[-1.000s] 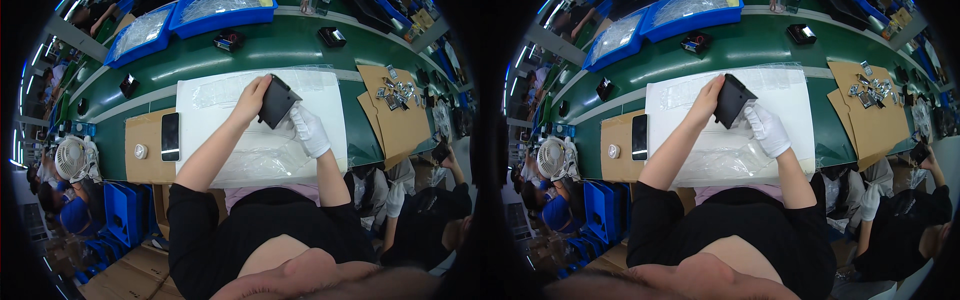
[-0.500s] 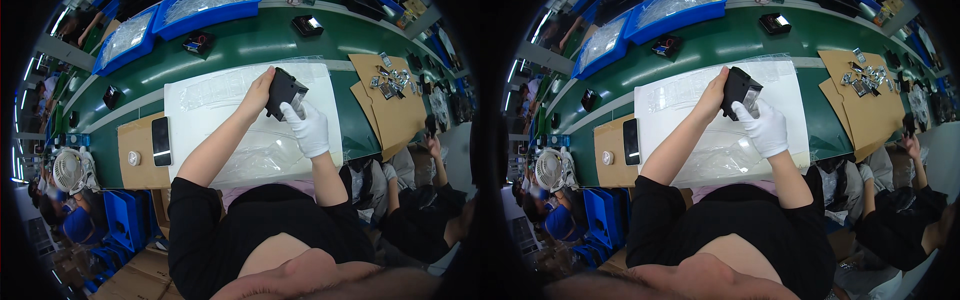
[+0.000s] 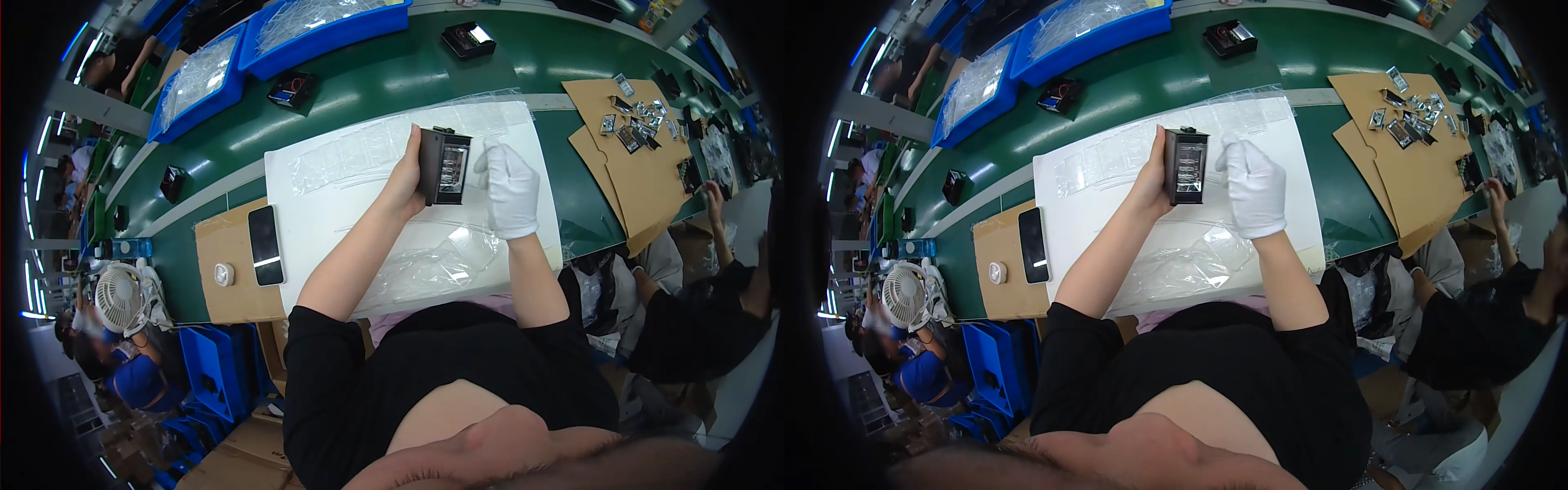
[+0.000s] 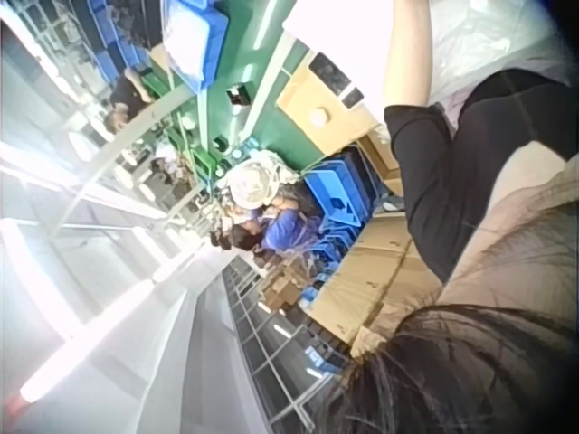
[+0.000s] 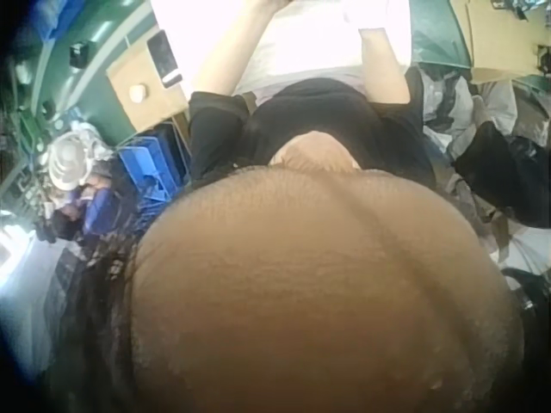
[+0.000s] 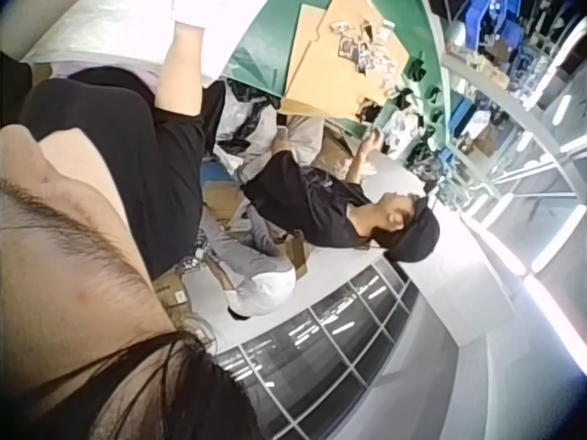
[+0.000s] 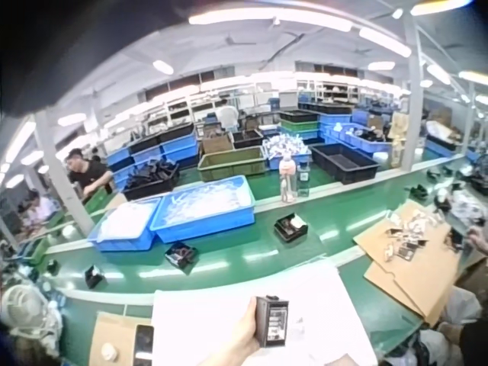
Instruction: The person removes transparent plastic covers from sheets and attaches them onto black electronic casings by hand, assembling each unit sequentially at the workstation.
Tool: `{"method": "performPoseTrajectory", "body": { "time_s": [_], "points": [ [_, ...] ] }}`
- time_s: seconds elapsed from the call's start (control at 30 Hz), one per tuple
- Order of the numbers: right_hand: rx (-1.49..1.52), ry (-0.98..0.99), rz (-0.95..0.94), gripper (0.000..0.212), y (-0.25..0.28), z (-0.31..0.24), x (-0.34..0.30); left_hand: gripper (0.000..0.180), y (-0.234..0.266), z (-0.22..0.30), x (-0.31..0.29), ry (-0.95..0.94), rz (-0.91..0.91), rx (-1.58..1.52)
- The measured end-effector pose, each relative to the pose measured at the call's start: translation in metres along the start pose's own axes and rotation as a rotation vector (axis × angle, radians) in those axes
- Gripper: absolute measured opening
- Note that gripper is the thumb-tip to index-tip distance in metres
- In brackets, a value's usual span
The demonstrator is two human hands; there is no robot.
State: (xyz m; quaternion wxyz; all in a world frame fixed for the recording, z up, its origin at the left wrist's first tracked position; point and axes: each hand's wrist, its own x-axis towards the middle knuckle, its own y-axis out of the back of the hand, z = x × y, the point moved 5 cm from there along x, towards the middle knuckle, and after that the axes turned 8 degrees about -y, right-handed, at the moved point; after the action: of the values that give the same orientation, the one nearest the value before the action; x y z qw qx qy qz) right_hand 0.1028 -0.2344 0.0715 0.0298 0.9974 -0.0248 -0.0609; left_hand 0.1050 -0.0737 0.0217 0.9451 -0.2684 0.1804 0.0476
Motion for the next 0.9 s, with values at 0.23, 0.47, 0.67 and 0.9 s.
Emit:
{"method": "performPoseTrajectory", "body": {
  "time_s": [0.23, 0.47, 0.67, 0.9],
  "points": [
    [-0.259, 0.266, -0.006, 0.022, -0.02, -0.025, -0.013, 0.075, 0.008, 0.005, 0.0, -0.105, -0.012, 0.006],
    [-0.059, 0.202, -0.089, 0.021, -0.033, -0.012, -0.012, 0.073, 0.004, 0.007, -0.01, -0.092, 0.067, -0.066],
    [-0.098, 0.184, -0.091, 0.022, -0.037, -0.013, -0.014, 0.072, 0.014, 0.011, -0.011, -0.166, 0.073, -0.019],
    [-0.052, 0.107, -0.034, 0.027, -0.019, 0.014, 0.007, 0.069, 0.023, 0.023, -0.009, -0.25, 0.095, 0.112]
  ]
}}
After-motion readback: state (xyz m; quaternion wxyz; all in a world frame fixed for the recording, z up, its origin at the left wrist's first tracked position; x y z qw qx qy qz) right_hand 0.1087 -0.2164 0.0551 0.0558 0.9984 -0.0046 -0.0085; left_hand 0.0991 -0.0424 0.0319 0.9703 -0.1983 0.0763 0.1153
